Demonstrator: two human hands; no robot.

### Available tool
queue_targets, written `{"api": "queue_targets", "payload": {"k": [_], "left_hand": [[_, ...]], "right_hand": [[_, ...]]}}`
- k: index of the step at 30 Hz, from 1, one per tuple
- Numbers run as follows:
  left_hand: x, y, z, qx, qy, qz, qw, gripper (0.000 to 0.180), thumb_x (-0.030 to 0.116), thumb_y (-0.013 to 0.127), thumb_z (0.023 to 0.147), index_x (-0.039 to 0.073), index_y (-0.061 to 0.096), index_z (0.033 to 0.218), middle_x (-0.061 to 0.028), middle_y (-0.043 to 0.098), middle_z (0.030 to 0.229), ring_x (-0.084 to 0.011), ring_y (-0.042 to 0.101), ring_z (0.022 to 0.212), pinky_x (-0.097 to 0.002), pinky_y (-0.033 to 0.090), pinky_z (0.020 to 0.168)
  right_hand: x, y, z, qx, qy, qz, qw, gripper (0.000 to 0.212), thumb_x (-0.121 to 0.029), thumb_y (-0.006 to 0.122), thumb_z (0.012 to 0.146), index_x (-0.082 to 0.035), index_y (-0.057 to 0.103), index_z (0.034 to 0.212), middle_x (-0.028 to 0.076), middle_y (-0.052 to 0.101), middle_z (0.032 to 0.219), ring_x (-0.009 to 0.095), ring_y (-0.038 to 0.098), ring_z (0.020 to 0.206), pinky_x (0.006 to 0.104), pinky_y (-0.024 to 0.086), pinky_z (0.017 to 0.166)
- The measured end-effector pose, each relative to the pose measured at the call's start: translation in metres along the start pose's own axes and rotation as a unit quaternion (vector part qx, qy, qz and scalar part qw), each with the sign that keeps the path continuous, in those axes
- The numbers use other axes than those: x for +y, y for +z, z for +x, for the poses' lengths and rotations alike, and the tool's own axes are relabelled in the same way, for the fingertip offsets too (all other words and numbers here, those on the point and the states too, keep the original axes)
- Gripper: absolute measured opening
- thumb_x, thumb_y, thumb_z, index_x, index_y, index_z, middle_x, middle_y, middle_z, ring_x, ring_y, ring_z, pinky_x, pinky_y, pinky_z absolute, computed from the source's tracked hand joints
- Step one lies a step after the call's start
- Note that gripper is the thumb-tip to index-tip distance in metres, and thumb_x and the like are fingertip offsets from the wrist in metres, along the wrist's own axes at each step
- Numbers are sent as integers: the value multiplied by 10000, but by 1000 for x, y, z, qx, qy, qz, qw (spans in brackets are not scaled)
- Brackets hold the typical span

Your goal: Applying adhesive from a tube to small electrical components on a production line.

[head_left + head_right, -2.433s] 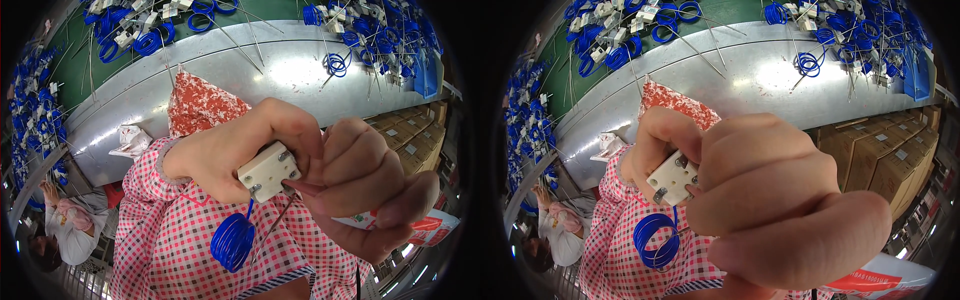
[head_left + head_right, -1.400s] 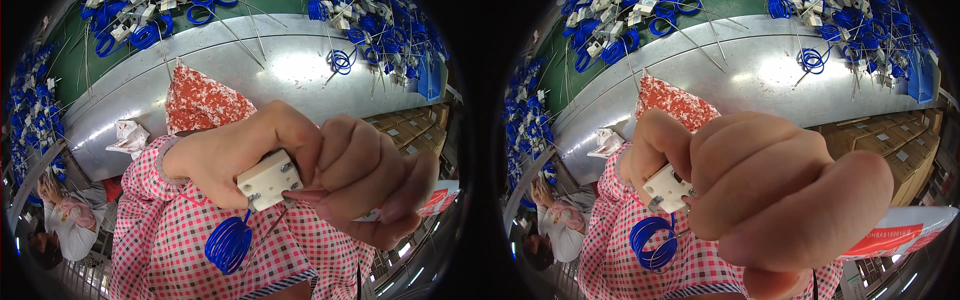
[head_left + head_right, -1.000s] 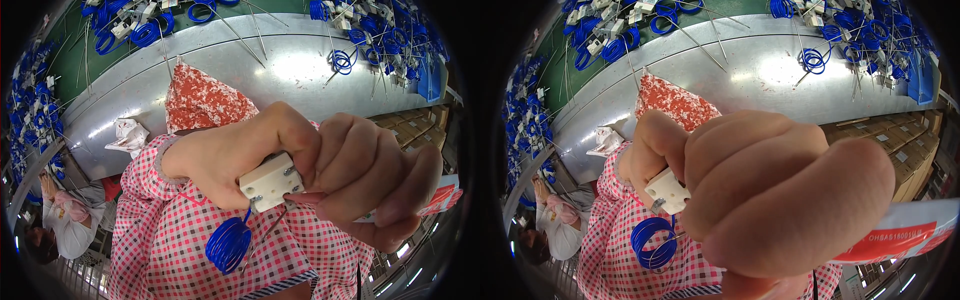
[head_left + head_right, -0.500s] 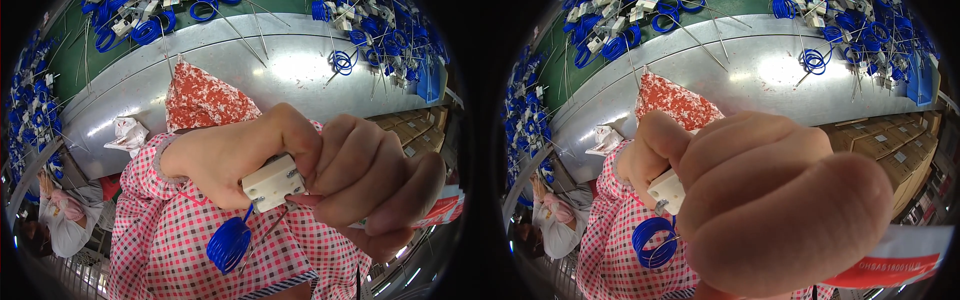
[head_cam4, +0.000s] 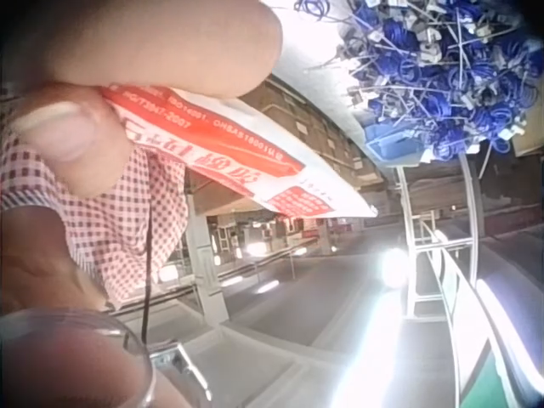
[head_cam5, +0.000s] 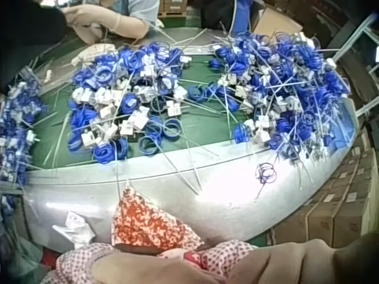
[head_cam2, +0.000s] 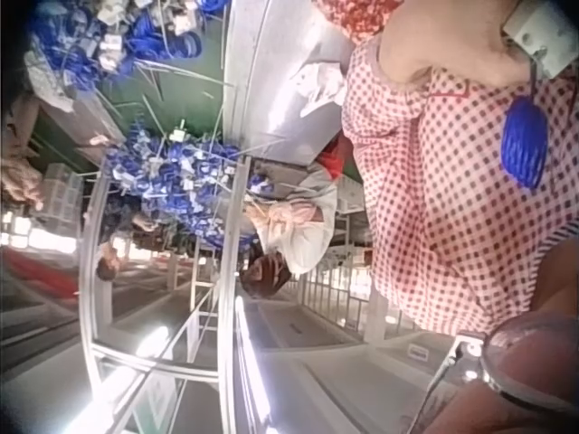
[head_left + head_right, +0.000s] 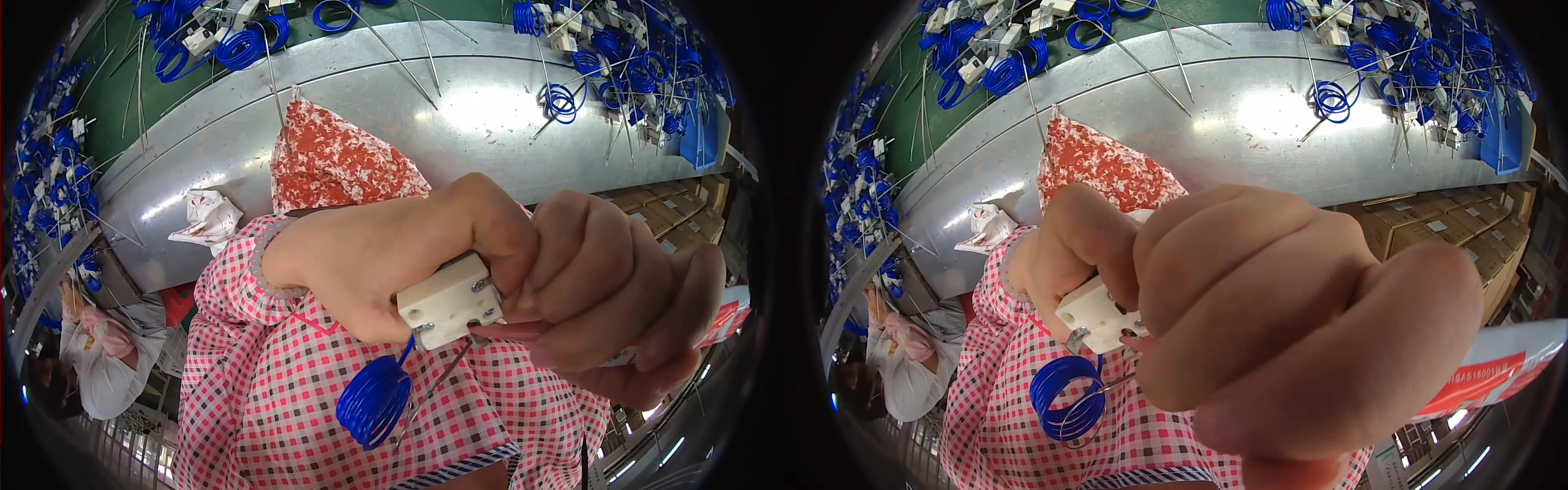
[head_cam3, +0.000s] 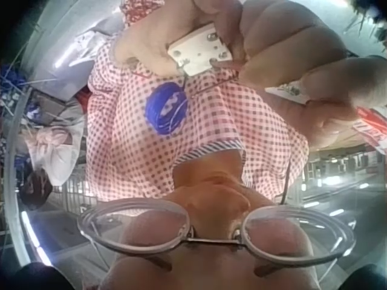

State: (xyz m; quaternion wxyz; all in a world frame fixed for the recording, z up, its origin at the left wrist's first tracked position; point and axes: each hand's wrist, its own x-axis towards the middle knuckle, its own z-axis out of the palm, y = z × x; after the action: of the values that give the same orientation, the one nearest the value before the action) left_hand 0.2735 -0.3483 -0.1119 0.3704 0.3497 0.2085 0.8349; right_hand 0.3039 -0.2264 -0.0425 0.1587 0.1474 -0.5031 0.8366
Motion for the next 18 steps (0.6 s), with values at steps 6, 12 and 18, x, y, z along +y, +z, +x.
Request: {"api": "queue_targets", "payload": {"k": [6, 12, 18], "left_hand": [[-7, 1, 0, -24, 42, 46, 998, 399, 134, 615, 736, 1, 344, 996, -87, 492, 879, -144, 511, 720, -257, 428, 605], [-9, -1, -7, -3, 83, 75, 994, 388, 128, 611, 710, -2, 369, 985, -81, 485, 873, -140, 495, 715, -257, 420, 606], [3, -8, 1, 4, 49, 141, 989, 363, 147, 618, 718, 1, 389, 959, -84, 487, 869, -140, 500, 709, -249, 418, 603]], "right_hand": [[28, 16, 0, 131, -161, 145, 967, 209, -295, 427, 841, -90, 421, 800, -5, 467, 473, 96, 335, 394, 236, 263, 417], [5, -2, 7, -28, 26, 51, 998, 214, -299, 428, 842, -87, 436, 818, -7, 478, 481, 101, 318, 397, 248, 253, 430], [16, 5, 6, 79, -30, 107, 991, 232, -314, 446, 833, -82, 449, 816, -11, 485, 481, 103, 316, 405, 246, 256, 441]]}}
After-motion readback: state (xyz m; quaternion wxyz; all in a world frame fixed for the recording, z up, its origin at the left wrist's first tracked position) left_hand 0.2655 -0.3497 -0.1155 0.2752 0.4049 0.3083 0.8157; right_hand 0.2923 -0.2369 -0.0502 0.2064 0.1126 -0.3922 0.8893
